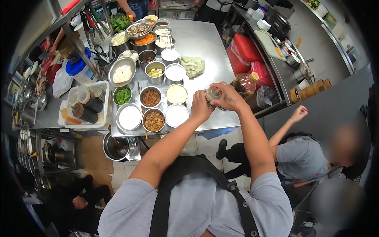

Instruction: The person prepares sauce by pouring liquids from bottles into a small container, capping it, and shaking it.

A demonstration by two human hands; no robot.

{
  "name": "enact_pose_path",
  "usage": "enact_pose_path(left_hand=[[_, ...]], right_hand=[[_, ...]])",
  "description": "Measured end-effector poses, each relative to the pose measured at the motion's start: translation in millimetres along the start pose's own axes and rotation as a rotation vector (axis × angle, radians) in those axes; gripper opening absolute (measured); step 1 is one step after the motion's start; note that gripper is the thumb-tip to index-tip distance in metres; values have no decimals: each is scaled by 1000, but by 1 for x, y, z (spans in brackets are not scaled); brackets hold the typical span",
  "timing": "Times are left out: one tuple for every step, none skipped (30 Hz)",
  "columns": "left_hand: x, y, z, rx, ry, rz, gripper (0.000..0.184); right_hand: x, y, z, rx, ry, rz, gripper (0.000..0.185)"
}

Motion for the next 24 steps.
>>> enact_pose_path(left_hand=[[0,0,0,2,6,-1,67],[0,1,1,-11,5,7,66],[0,2,2,-23,6,14,66],[0,3,1,-33,12,20,65],[5,-2,3,-26,9,11,65],[7,-7,2,-6,26,-8,64],[9,-10,3,-14,20,18,66],[16,-18,3,17,31,14,68],[15,-16,3,36,45,-47,68],[11,-13,2,43,40,-27,68],[6,-7,4,10,36,-14,67],[3,-3,4,-10,44,-2,67],[2,-5,4,-2,36,1,67],[2,-5,4,4,22,7,68],[2,-5,4,0,28,-3,69],[1,-4,4,-5,30,-12,70],[1,-3,5,-11,30,-19,70],[2,-2,5,-13,29,-10,71],[1,-2,7,-16,26,-1,72],[0,-1,7,-20,20,7,72],[-2,1,7,-20,22,8,73],[-3,3,7,-21,23,9,73],[-4,4,8,-22,21,10,73],[-4,5,8,-29,23,9,74]], right_hand=[[0,-2,-1,-3,-5,23,67],[0,-5,-2,37,-13,26,66],[0,-8,-2,75,-21,29,65],[-1,-12,-4,108,-27,34,65],[1,-14,-1,97,-1,82,63],[3,-13,-3,63,38,133,63],[11,-4,-5,49,84,196,67],[23,11,-9,117,93,347,79],[19,-3,-7,236,116,344,80],[16,-14,-7,289,97,404,85],[10,-23,-6,333,56,428,83],[3,-33,-8,400,-22,427,89],[4,-27,-4,205,90,412,91],[8,-16,1,14,195,395,94],[13,-5,2,-68,140,342,94],[13,-6,1,-147,83,290,95],[12,-5,-1,-222,24,238,96],[10,-3,-1,9,-30,244,93],[-3,-36,-1,243,-81,247,91],[-13,-60,-2,480,-132,245,89],[-19,-69,-4,546,-131,281,88],[-19,-65,-1,367,-44,315,87],[-16,-54,5,190,41,347,86],[-12,-42,9,14,126,377,85]])
Point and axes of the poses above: each hand's wrist, its own z-axis away from the middle knuckle, its own x-axis out of the palm, y = z × x, the point moved 1 cm from there along -z, towards the middle knuckle, and after that the axes turned 3 degrees about -x, right-handed, at the moved point
